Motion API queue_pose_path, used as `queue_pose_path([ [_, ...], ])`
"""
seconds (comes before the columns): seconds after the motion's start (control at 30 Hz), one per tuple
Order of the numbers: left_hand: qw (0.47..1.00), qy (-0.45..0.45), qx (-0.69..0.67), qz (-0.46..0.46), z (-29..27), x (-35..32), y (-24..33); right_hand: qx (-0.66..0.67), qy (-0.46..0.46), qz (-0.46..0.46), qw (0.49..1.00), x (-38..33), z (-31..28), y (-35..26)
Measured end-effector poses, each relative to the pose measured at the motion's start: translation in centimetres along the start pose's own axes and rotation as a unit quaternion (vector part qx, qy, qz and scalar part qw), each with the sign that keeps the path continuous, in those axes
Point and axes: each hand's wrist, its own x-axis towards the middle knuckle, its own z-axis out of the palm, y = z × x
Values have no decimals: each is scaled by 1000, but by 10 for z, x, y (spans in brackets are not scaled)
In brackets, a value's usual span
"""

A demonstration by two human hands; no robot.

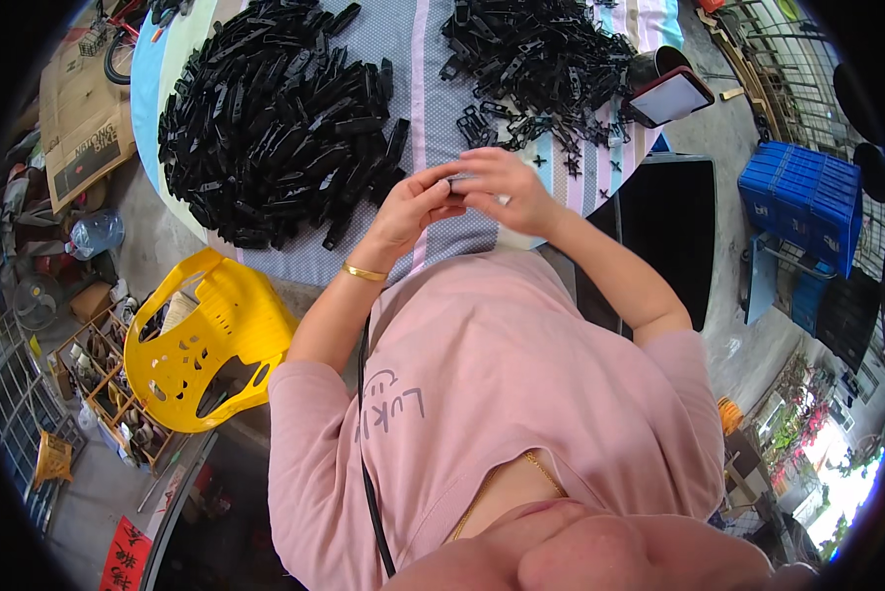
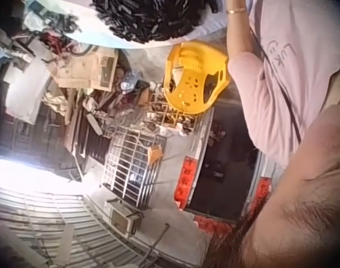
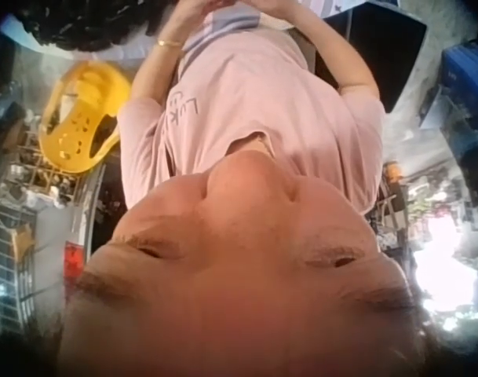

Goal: Sorting and inspecting small black industrial components on a production workbench.

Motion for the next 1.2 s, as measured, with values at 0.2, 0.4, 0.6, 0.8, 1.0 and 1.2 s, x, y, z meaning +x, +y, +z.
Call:
queue_pose_path([
  [0.2,998,42,46,-10,-3,-1,-2,-361,126,76,921,36,-49,91],
  [0.4,997,64,39,-26,-6,7,-4,-431,-34,76,898,54,-60,119],
  [0.6,994,103,21,-29,-8,7,-1,-396,-39,75,914,78,-42,103],
  [0.8,993,118,10,-21,-9,13,-4,-486,-132,9,864,104,7,107],
  [1.0,985,164,-23,37,-15,13,3,-382,-71,-59,919,110,-2,100],
  [1.2,982,166,-17,88,-11,14,14,-90,-92,-13,992,69,-7,36],
])
